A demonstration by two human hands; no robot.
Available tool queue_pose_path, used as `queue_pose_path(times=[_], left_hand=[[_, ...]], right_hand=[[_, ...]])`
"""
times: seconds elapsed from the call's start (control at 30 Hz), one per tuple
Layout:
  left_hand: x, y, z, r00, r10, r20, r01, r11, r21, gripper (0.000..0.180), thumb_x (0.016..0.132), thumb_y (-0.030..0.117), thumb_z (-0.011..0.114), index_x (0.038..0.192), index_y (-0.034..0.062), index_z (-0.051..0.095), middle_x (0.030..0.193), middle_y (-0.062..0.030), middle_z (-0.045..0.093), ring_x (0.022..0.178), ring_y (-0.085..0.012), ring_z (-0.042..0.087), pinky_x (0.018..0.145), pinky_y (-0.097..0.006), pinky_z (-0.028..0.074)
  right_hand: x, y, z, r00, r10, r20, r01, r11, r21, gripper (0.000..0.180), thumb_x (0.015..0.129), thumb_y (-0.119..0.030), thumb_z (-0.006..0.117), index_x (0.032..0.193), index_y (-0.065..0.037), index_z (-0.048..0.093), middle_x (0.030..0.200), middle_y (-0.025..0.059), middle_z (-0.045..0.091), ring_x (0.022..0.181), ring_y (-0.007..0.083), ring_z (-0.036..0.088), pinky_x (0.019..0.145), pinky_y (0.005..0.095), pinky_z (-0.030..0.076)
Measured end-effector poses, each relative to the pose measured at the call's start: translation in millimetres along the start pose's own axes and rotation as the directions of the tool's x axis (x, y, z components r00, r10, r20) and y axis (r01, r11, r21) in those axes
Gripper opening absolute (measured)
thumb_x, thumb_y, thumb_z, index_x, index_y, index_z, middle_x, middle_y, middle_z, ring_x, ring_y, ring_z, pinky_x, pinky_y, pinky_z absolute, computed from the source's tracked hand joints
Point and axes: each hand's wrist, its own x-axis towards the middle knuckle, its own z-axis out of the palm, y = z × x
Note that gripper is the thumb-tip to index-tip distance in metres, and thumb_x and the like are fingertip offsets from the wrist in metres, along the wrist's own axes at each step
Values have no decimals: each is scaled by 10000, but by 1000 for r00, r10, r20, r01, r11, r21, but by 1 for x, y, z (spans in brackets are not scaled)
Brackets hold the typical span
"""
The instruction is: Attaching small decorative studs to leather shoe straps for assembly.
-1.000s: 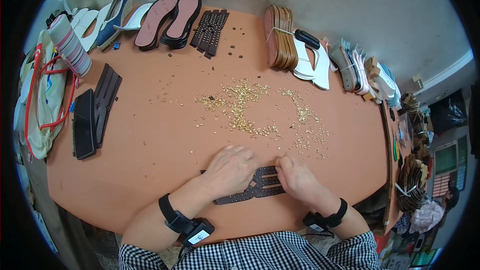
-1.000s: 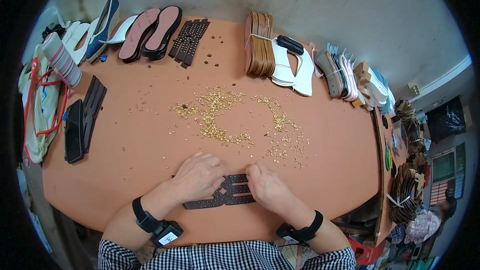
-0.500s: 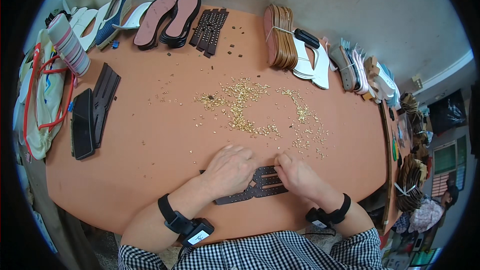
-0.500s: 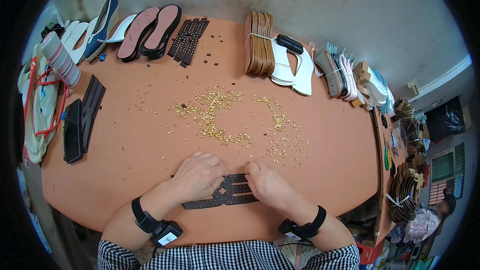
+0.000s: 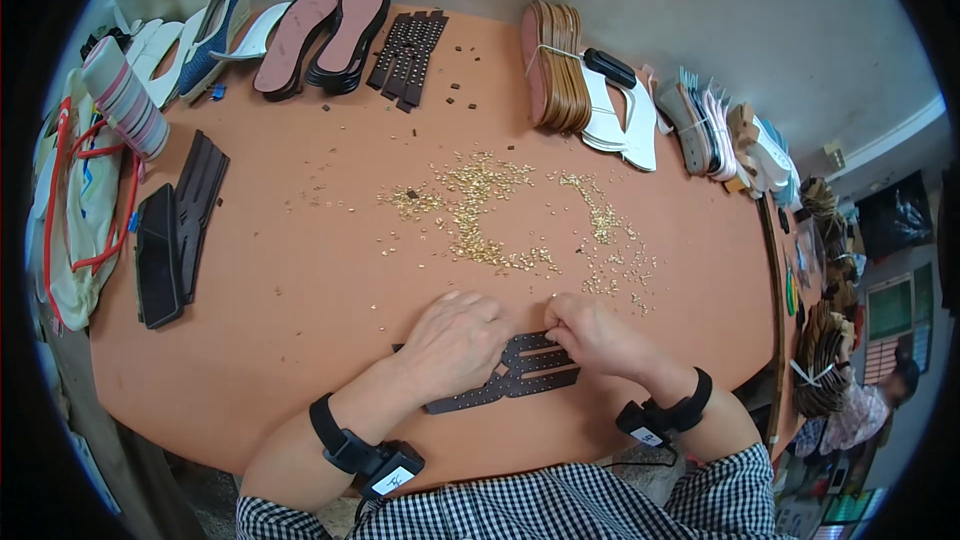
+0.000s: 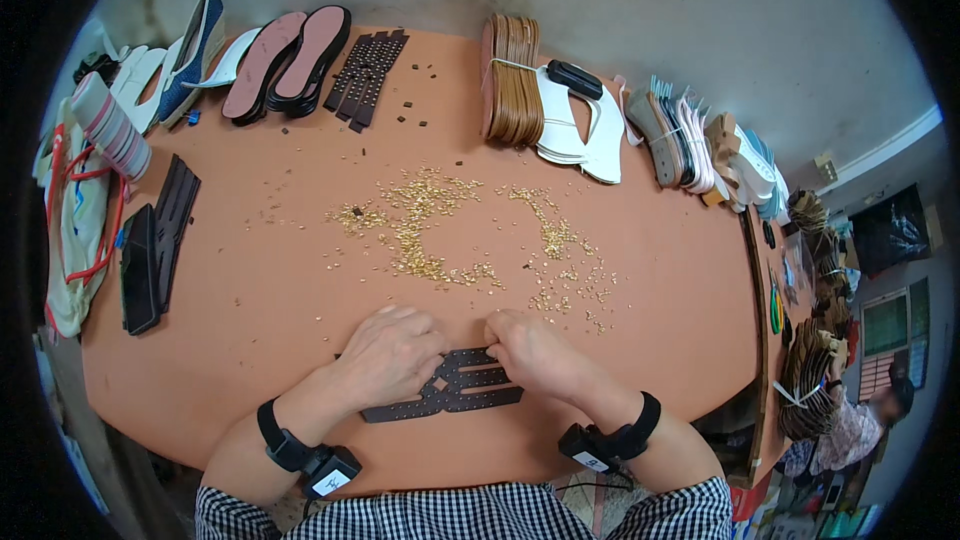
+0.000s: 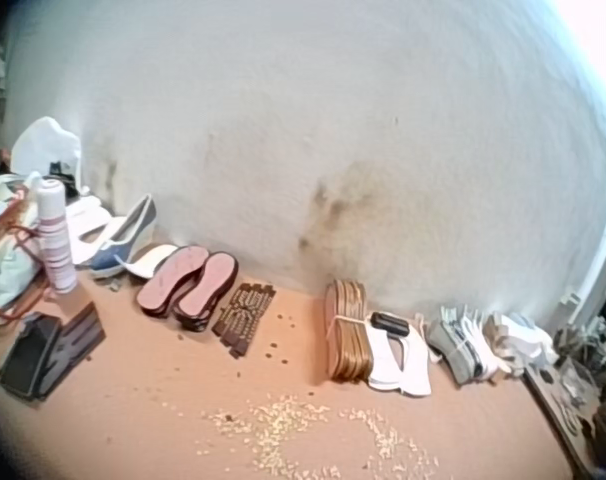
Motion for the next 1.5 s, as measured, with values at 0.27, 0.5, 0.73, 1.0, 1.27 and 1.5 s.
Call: queue_pose_path(times=[0.27,0.5,0.73,1.0,1.27,1.5], left_hand=[[0,2,-4,999,-19,47,18,1000,14,87,753,133,644,833,114,672,771,-68,560,784,-273,580,716,-409,462],[1,2,-5,1000,-1,25,1,1000,4,82,750,133,652,827,108,670,778,-63,574,785,-268,585,727,-399,466],[0,-1,-1,1000,23,-10,-23,1000,-3,93,739,126,667,827,96,672,767,-58,578,779,-256,585,720,-391,470],[-1,0,-4,1000,17,-19,-17,1000,-10,90,740,119,665,825,94,677,766,-60,580,776,-257,587,718,-392,467],[1,0,-4,999,-12,35,12,1000,-6,88,756,134,650,830,96,676,767,-67,578,780,-268,587,717,-403,471],[0,-1,-3,999,15,28,-15,1000,5,93,765,142,636,842,105,672,774,-68,567,790,-274,582,713,-410,469]], right_hand=[[8,-11,-12,988,102,116,-101,995,-16,61,813,-34,606,859,2,587,756,153,632,673,288,644,622,378,514],[19,-6,-15,942,201,268,-239,964,116,51,831,4,554,870,29,577,744,110,644,591,179,669,540,320,531],[30,-19,-28,845,360,395,-422,903,81,75,843,-15,566,905,28,567,742,96,643,628,172,675,562,308,531],[19,0,-28,892,193,409,-319,909,267,88,895,-43,567,957,19,556,795,52,613,668,134,655,589,269,527],[4,20,-22,922,250,296,-380,728,571,123,947,-90,529,1023,0,563,834,22,587,703,100,629,624,240,511],[34,25,-26,946,209,-247,-150,960,238,150,908,-120,586,998,1,589,821,86,620,673,160,622,609,299,498]])
